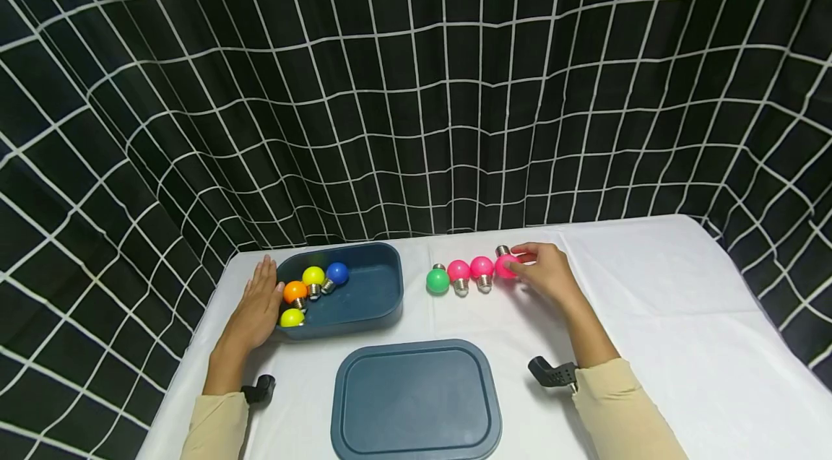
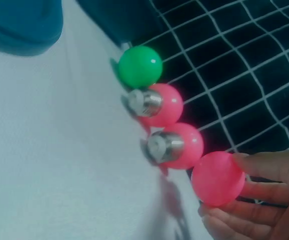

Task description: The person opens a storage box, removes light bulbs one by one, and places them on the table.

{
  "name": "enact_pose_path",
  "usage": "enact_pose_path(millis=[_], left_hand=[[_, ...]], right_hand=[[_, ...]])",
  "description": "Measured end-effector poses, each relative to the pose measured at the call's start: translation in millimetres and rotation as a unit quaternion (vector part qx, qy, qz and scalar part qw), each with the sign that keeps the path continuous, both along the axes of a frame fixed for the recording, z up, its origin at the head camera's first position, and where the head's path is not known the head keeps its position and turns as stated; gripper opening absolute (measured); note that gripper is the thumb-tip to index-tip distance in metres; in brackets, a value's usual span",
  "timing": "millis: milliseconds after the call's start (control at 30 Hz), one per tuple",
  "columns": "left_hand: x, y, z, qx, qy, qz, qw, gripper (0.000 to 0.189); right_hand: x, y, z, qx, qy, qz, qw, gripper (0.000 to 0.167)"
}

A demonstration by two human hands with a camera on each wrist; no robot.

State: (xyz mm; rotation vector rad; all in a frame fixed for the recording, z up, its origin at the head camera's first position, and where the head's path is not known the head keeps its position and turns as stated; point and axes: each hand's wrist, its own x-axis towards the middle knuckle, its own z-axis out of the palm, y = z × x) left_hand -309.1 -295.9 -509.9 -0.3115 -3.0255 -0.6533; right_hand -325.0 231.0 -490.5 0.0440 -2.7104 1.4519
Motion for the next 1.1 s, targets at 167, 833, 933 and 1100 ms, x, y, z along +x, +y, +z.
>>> enact_pose_path(millis=[167,833,933,1100], left_hand=[[1.1,0.5,-0.1,0.003,-0.002,0.003,1.0000,0.063],[0.9,1.5,0.0,-0.001,-0.003,0.003,1.0000,0.064],[0.4,0.8,-0.2,-0.002,-0.003,0.002,1.0000,0.063],[-0.7,0.0,0.2,0.000,-0.005,0.003,1.0000,0.064]], right_hand=[[-1.8,1,-8.6,-0.009,-0.017,-0.002,0.9998,0.039],[-3.9,-1,-18.5,0.018,-0.007,-0.019,0.9996,0.036],[-3.9,-2,-19.2,0.022,-0.006,-0.018,0.9996,0.036],[-4.1,-1,-17.5,0.015,-0.009,-0.017,0.9997,0.038]])
